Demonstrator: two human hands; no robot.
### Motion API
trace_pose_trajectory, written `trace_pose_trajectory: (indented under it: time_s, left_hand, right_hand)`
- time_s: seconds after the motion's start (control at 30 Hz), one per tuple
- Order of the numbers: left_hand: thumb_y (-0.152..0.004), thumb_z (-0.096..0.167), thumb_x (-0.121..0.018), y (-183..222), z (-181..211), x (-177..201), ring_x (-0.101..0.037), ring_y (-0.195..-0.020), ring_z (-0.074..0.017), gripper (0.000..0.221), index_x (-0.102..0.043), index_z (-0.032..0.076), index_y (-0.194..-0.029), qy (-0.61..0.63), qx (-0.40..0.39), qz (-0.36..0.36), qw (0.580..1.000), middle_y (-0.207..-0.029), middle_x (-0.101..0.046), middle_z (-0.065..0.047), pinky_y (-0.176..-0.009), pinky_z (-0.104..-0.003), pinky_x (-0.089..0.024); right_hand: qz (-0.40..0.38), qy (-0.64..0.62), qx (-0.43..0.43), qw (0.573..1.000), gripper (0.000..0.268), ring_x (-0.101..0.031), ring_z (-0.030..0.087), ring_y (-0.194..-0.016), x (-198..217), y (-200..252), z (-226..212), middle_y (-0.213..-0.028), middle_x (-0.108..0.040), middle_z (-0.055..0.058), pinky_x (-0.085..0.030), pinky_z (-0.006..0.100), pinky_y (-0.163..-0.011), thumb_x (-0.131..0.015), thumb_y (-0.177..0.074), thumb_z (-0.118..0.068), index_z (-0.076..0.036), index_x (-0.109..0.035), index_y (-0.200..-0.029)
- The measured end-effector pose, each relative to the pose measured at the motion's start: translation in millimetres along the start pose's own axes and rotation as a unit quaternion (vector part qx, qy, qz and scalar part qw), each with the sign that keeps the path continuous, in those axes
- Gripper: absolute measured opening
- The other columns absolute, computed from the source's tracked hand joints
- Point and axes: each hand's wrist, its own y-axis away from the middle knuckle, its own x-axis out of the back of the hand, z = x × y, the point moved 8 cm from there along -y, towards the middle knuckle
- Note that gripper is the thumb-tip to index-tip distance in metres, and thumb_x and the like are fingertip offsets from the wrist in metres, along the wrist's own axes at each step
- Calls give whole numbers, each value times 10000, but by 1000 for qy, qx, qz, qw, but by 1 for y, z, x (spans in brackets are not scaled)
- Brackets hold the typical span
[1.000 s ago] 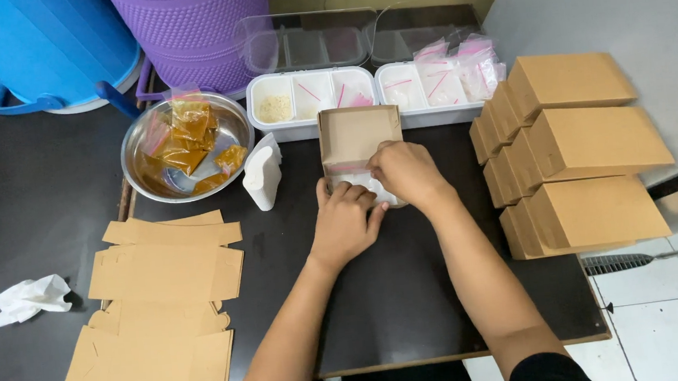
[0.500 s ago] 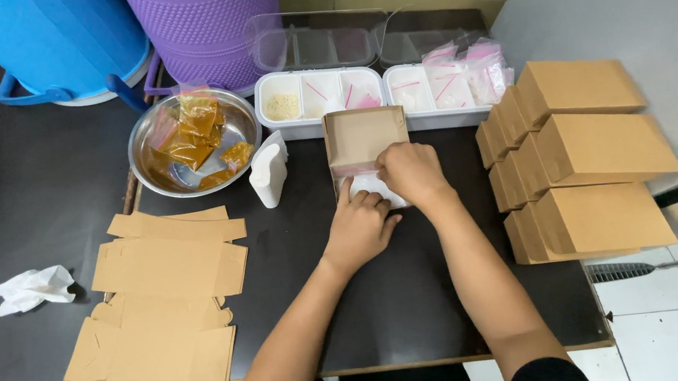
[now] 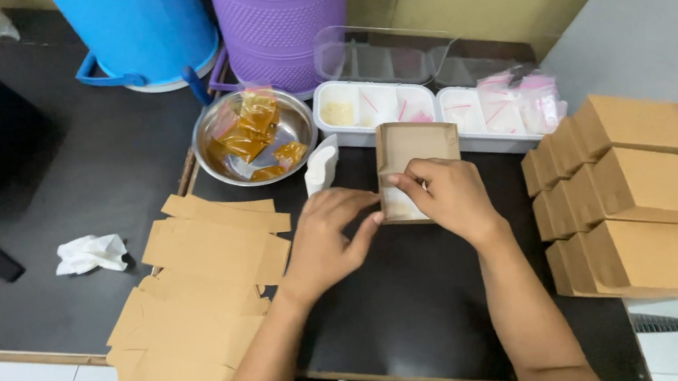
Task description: The person folds a flat cardboard piece into a small box, places a folded white tissue inside, adds a small sealed packet, and closes the box. The person then picks up another flat cardboard piece to begin the next box.
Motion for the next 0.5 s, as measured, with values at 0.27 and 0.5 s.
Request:
trace_pose_trajectory:
  time_s: [0.27, 0.5]
  left_hand:
    - [-882, 253, -711, -52, -126, 75, -717, -941, -384, 224, -768, 145, -1070, -179, 110, -21, 978, -962, -759, -113, -827, -500, -550]
    - [-879, 240, -685, -111, -291, 60, -729, -985, -320, 282, -728, 227, -1157, -336, 183, -36, 923, -1038, -742, -43, -860, -452, -570]
  right_hand:
    - [-163, -146, 56, 974, 158, -730, 293, -739, -70, -113, -69, -761, -761, 89, -561, 405, -729, -609, -980, -199, -81, -705, -940]
    - [-110, -34, -18, 993, 270, -744, 240, -968, -189, -240, -14, -872, -774, -61, -573, 416, -831, -792, -811, -419, -256, -769, -1025]
